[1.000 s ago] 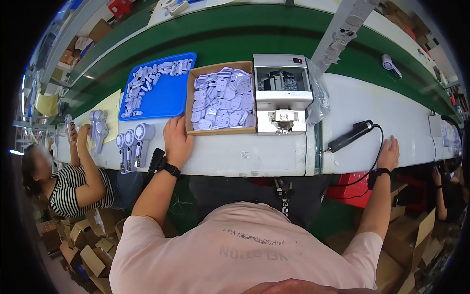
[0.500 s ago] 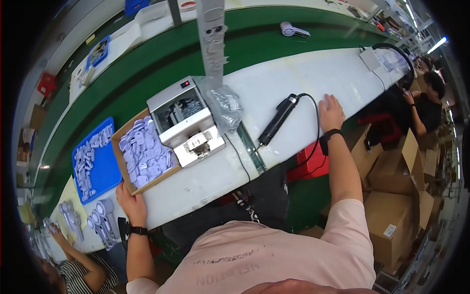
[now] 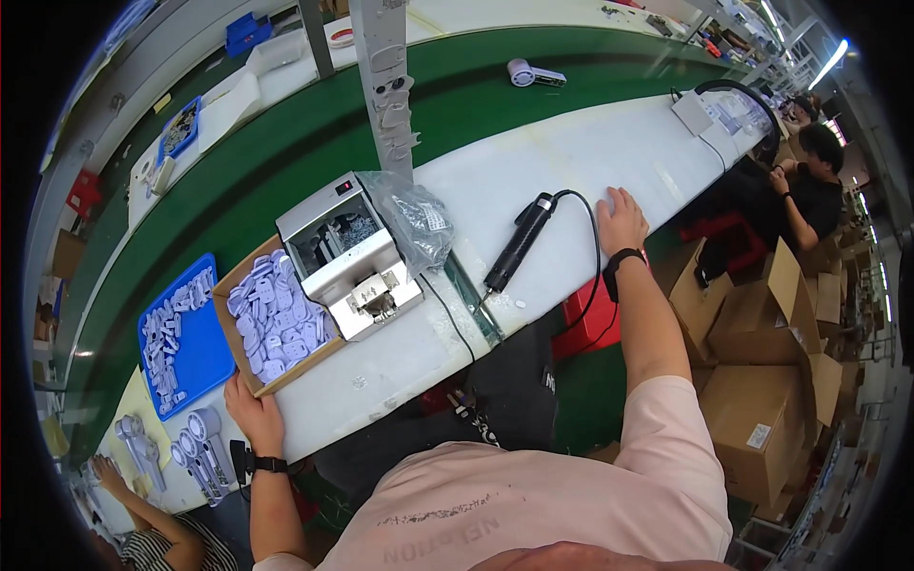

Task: Assemble small handheld fans by connecting plastic housings and internal components, then securing them with an electric screwdriver.

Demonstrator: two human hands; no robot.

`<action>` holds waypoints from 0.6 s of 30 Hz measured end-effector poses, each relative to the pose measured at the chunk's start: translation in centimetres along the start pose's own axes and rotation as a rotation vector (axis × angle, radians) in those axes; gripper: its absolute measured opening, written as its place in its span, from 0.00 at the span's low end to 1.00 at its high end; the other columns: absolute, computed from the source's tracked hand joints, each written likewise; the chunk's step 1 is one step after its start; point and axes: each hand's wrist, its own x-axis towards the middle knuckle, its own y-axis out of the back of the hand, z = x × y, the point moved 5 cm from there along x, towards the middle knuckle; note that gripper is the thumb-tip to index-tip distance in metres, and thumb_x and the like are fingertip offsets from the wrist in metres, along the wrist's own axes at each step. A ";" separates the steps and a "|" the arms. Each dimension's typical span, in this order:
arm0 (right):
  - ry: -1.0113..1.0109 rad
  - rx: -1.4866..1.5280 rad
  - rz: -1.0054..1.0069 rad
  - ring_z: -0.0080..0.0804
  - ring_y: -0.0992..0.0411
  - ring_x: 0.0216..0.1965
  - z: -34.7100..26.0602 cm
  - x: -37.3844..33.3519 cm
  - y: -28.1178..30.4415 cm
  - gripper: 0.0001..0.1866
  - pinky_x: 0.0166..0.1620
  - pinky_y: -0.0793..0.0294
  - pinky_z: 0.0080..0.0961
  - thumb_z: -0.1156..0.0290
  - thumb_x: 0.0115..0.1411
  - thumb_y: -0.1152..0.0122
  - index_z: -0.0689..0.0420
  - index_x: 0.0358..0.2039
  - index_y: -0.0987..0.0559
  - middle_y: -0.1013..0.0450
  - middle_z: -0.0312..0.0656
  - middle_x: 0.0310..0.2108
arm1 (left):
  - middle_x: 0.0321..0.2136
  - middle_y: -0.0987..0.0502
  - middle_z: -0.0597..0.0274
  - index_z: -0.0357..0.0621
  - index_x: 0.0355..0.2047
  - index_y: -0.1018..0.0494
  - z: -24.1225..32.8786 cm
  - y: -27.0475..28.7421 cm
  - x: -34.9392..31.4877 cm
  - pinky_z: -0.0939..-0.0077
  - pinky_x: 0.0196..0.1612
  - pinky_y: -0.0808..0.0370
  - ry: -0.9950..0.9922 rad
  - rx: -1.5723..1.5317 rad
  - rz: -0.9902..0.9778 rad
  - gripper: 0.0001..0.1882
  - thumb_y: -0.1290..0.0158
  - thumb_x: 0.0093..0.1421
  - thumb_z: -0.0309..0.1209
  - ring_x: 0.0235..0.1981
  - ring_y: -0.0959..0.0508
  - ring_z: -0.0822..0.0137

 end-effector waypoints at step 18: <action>-0.027 0.012 -0.050 0.39 0.43 0.73 -0.1 -0.3 0.2 0.28 0.73 0.51 0.44 0.51 0.68 0.49 0.47 0.66 0.27 0.37 0.41 0.71 | 0.58 0.29 0.43 0.34 0.53 0.24 0.4 0.1 -0.4 0.48 0.64 0.36 0.023 0.050 -0.053 0.19 0.48 0.64 0.29 0.61 0.32 0.41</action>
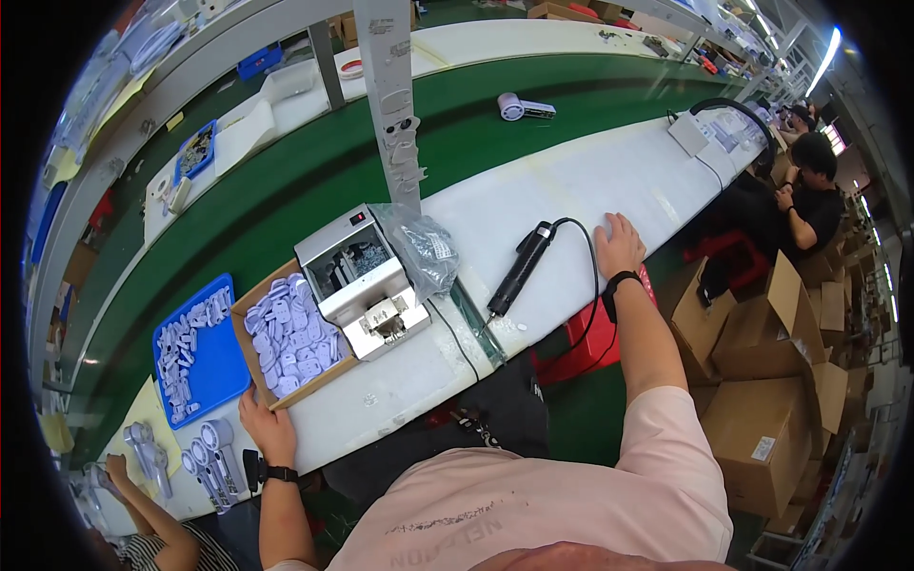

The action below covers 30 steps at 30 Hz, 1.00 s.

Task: Assemble small handheld fans by connecting plastic housings and internal components, then securing them with an electric screwdriver.

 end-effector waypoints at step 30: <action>0.439 -0.065 -0.218 0.47 0.24 0.56 -23.1 27.7 -9.7 0.32 0.61 0.30 0.52 0.53 0.59 0.34 0.46 0.63 0.26 0.27 0.50 0.59 | 0.54 0.27 0.43 0.36 0.55 0.26 0.4 0.3 0.3 0.49 0.57 0.34 0.100 -0.078 -0.042 0.20 0.51 0.66 0.32 0.54 0.29 0.40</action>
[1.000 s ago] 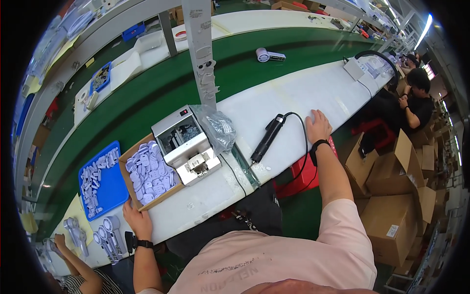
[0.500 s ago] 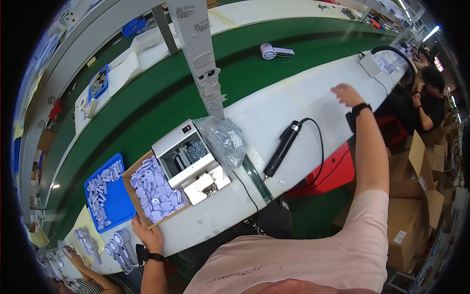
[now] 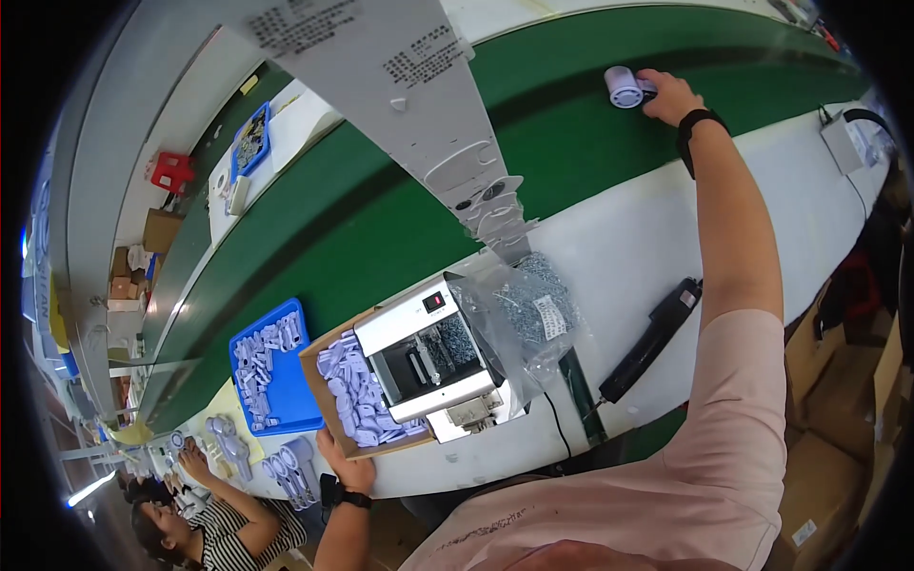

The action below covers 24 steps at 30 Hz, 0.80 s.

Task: Assemble small handheld fans by connecting plastic housings and internal components, then securing them with an electric screwdriver.

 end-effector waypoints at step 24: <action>0.172 0.499 0.009 0.21 0.34 0.29 -10.4 -39.3 20.8 0.14 0.34 0.31 0.22 0.76 0.58 0.30 0.62 0.43 0.24 0.29 0.36 0.26 | 0.57 0.28 0.46 0.36 0.55 0.26 0.4 1.1 0.2 0.49 0.64 0.37 -0.027 0.032 0.056 0.25 0.47 0.54 0.26 0.60 0.33 0.42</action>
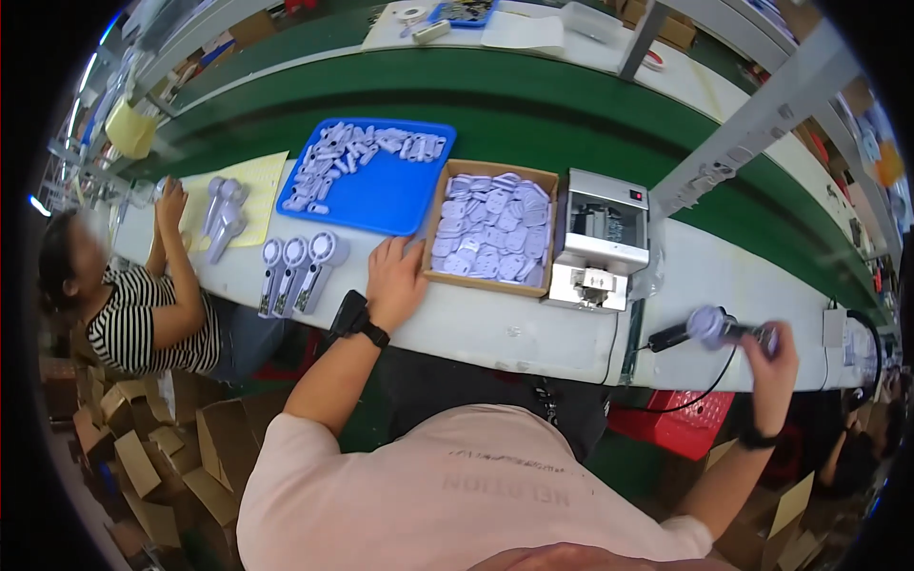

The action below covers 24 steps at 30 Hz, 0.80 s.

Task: Assemble small handheld fans by connecting plastic housings and internal components, then securing them with an electric screwdriver.

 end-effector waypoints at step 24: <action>0.143 0.544 -0.253 0.33 0.26 0.36 -9.2 -8.9 -17.6 0.20 0.39 0.26 0.24 0.75 0.51 0.22 0.62 0.42 0.22 0.28 0.42 0.37 | 0.40 0.19 0.55 0.39 0.45 0.20 3.1 1.5 12.1 0.61 0.46 0.24 -0.257 0.091 -0.003 0.14 0.39 0.59 0.30 0.41 0.22 0.53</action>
